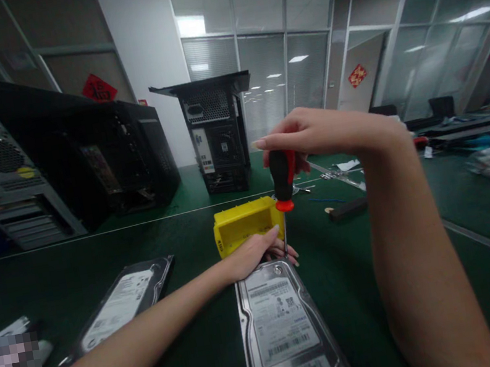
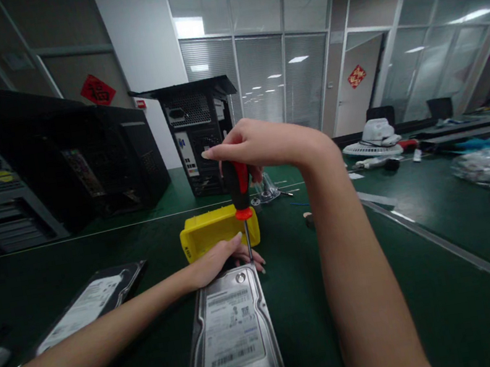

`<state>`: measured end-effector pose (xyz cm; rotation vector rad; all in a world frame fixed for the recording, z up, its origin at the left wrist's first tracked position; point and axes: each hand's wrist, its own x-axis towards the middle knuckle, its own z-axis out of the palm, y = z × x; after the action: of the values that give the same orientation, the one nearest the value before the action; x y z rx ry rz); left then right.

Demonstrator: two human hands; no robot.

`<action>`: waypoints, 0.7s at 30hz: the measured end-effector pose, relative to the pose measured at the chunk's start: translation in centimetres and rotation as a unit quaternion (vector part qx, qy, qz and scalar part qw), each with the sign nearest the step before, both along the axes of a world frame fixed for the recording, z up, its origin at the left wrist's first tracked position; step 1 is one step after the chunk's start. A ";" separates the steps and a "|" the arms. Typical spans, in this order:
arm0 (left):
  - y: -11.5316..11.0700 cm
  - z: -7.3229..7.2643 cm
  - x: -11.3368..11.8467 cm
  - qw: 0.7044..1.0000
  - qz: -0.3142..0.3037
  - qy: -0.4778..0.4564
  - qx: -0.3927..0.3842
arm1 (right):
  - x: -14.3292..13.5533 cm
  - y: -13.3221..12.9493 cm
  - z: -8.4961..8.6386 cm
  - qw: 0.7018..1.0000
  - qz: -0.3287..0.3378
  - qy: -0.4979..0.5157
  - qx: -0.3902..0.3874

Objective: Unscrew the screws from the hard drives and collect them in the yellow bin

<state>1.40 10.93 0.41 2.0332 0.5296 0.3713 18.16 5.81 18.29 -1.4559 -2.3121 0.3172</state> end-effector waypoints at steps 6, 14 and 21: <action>-0.2 0.2 0.0 1.000 0.004 0.005 -0.003 | -0.2 0.1 -0.1 0.999 0.028 -0.008 0.016; -0.1 0.0 0.0 1.000 -0.001 0.002 -0.001 | 0.0 0.3 -0.2 1.000 -0.015 -0.008 0.005; 0.0 0.0 0.0 1.000 -0.004 -0.003 0.000 | 0.1 0.4 -0.2 0.999 -0.003 0.032 -0.043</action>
<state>1.39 10.96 0.41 2.0326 0.5187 0.3716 18.22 6.16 18.13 -1.4709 -2.2690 0.4604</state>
